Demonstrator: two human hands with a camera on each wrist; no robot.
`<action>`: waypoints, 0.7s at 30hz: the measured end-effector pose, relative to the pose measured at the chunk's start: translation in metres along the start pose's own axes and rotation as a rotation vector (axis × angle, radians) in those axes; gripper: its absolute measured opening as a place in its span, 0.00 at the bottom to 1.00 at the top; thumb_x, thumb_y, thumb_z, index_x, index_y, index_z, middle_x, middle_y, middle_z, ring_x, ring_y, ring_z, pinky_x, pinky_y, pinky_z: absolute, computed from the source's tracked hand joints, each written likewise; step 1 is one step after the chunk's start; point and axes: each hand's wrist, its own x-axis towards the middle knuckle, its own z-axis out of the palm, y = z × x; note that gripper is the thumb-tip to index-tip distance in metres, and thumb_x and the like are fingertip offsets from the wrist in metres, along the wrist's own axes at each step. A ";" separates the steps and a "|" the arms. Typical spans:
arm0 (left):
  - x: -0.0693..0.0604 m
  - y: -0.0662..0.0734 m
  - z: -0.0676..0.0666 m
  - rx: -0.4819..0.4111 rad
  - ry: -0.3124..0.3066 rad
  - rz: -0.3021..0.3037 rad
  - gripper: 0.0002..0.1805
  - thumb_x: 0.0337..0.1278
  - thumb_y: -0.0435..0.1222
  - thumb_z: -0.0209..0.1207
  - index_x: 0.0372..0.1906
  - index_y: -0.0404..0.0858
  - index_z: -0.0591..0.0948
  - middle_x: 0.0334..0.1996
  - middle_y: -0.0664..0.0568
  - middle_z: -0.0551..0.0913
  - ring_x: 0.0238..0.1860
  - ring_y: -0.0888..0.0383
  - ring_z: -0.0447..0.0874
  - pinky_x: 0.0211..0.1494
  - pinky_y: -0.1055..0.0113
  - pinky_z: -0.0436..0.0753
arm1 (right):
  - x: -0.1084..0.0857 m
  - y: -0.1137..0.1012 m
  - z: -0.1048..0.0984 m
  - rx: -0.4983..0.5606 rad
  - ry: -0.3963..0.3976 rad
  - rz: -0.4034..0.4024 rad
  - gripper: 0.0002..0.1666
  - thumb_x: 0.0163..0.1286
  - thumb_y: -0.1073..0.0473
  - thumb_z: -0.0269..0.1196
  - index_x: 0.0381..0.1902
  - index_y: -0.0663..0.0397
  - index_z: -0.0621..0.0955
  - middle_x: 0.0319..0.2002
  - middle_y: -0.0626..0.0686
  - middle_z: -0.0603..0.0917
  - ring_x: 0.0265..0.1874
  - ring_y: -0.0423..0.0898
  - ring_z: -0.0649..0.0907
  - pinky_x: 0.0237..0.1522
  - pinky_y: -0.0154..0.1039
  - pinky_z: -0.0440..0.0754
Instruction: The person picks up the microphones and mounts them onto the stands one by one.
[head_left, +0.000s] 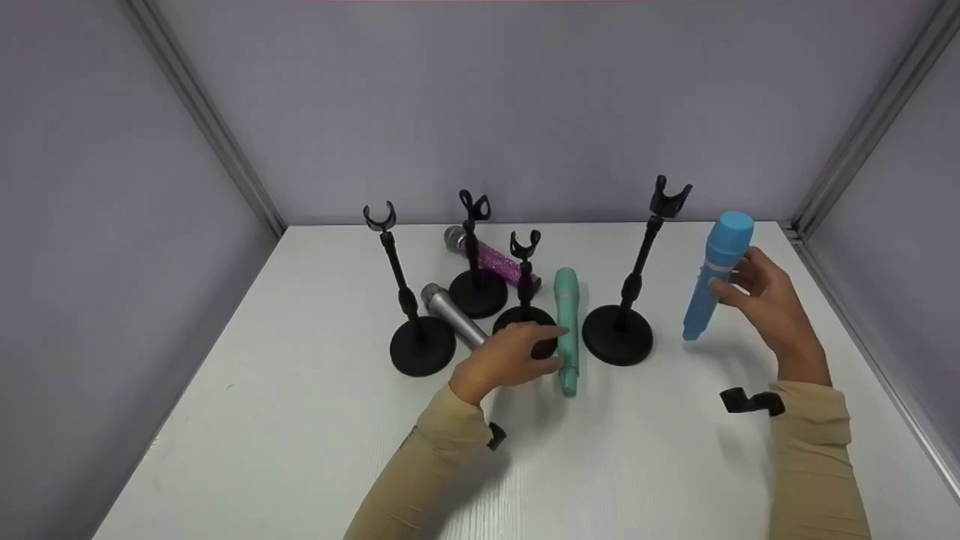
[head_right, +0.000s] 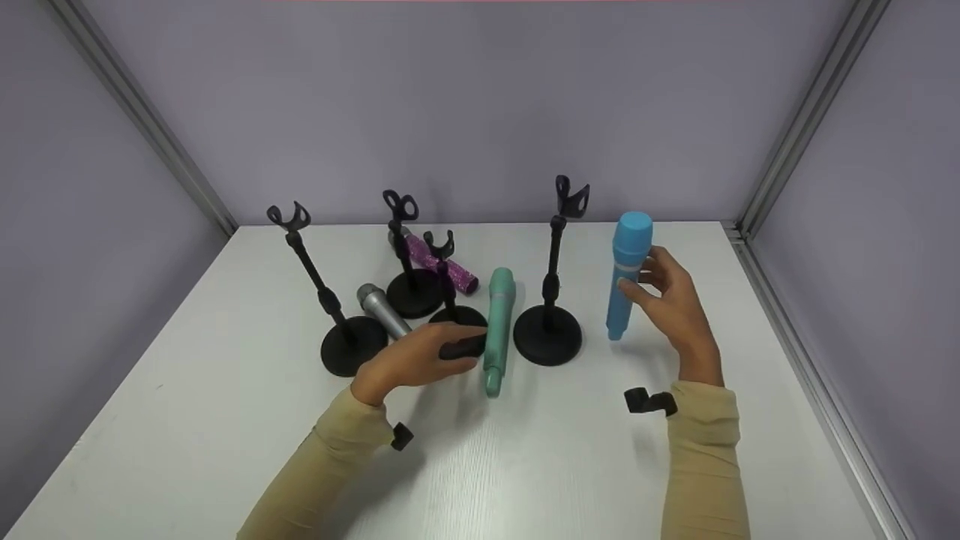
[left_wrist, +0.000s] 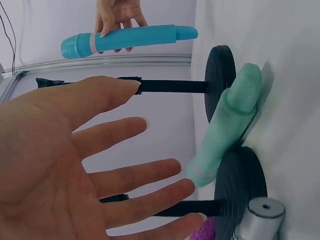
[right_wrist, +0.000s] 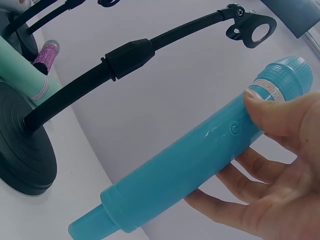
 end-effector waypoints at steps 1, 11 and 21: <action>0.004 0.000 0.000 -0.007 0.004 0.003 0.29 0.70 0.43 0.63 0.73 0.45 0.74 0.65 0.48 0.83 0.60 0.52 0.82 0.66 0.58 0.80 | 0.000 0.000 0.000 0.001 -0.002 -0.002 0.38 0.75 0.58 0.65 0.78 0.45 0.64 0.59 0.37 0.79 0.57 0.30 0.79 0.50 0.26 0.83; 0.045 0.002 0.005 -0.099 0.072 0.000 0.30 0.70 0.43 0.64 0.74 0.46 0.73 0.72 0.50 0.77 0.68 0.49 0.79 0.70 0.58 0.79 | 0.000 0.001 0.002 0.006 -0.009 -0.020 0.40 0.75 0.59 0.65 0.80 0.47 0.63 0.59 0.36 0.79 0.58 0.30 0.80 0.50 0.26 0.84; 0.075 0.005 0.019 -0.178 0.103 -0.008 0.30 0.70 0.44 0.63 0.74 0.47 0.73 0.73 0.52 0.75 0.67 0.47 0.80 0.66 0.58 0.82 | -0.003 -0.002 0.002 0.022 0.005 -0.021 0.37 0.74 0.59 0.65 0.77 0.48 0.66 0.58 0.36 0.80 0.57 0.31 0.80 0.50 0.27 0.84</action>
